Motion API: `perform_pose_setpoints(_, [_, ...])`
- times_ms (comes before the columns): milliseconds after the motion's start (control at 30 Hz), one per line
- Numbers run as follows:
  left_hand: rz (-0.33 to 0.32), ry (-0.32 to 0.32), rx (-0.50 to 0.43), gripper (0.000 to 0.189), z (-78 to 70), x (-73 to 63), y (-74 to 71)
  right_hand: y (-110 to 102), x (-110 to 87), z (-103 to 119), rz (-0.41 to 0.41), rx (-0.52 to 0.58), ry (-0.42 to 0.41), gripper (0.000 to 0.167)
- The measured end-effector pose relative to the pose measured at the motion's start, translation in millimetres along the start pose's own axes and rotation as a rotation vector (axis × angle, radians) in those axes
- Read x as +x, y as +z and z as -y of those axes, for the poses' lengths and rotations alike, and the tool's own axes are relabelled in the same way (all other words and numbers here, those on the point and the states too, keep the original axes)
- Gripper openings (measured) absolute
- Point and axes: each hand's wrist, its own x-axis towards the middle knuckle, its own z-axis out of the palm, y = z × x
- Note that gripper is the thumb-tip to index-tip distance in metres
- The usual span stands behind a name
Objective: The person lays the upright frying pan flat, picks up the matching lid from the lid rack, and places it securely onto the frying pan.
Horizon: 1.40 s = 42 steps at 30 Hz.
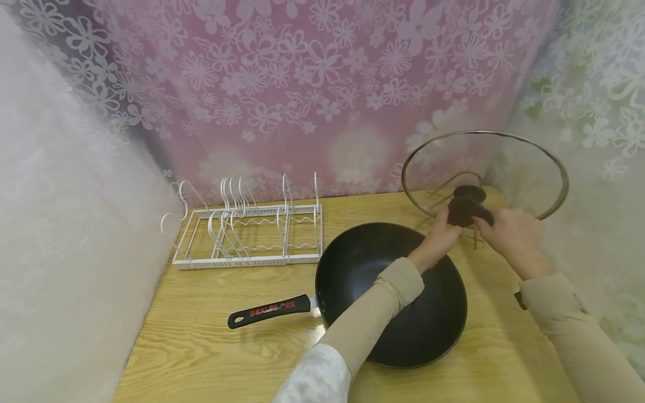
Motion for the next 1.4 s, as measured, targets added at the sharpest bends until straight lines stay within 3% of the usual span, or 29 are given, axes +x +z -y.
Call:
perform_pose_setpoints(333, [-0.012, 0.017, -0.021, 0.075, 1.0, -2.4, -5.5, -12, -0.5, 4, -0.159, -0.01, -0.089, 0.051])
perform_pose_setpoints(733, [-0.022, 0.024, 0.045, 0.067, -11.2, -11.1, -14.2, -35, -5.0, 18, -0.176, -0.01, -0.059, 0.047])
perform_pose_setpoints(933, [-0.017, 0.063, 0.082, 0.065, -19.7, -15.7, -14.0, -42, -5.9, 19, -0.244, -0.027, -0.065, 0.044])
perform_pose_setpoints(1167, [-0.01, 0.1, 0.11, 0.066, -29.1, -23.7, -18.9, -56, -7.1, 19, -0.196, -0.03, -0.017, 0.046])
perform_pose_setpoints(1400, [-0.023, 0.134, 0.133, 0.066, -39.5, -33.6, -24.9, -64, -10.8, 21, -0.296, -0.038, -0.046, 0.051])
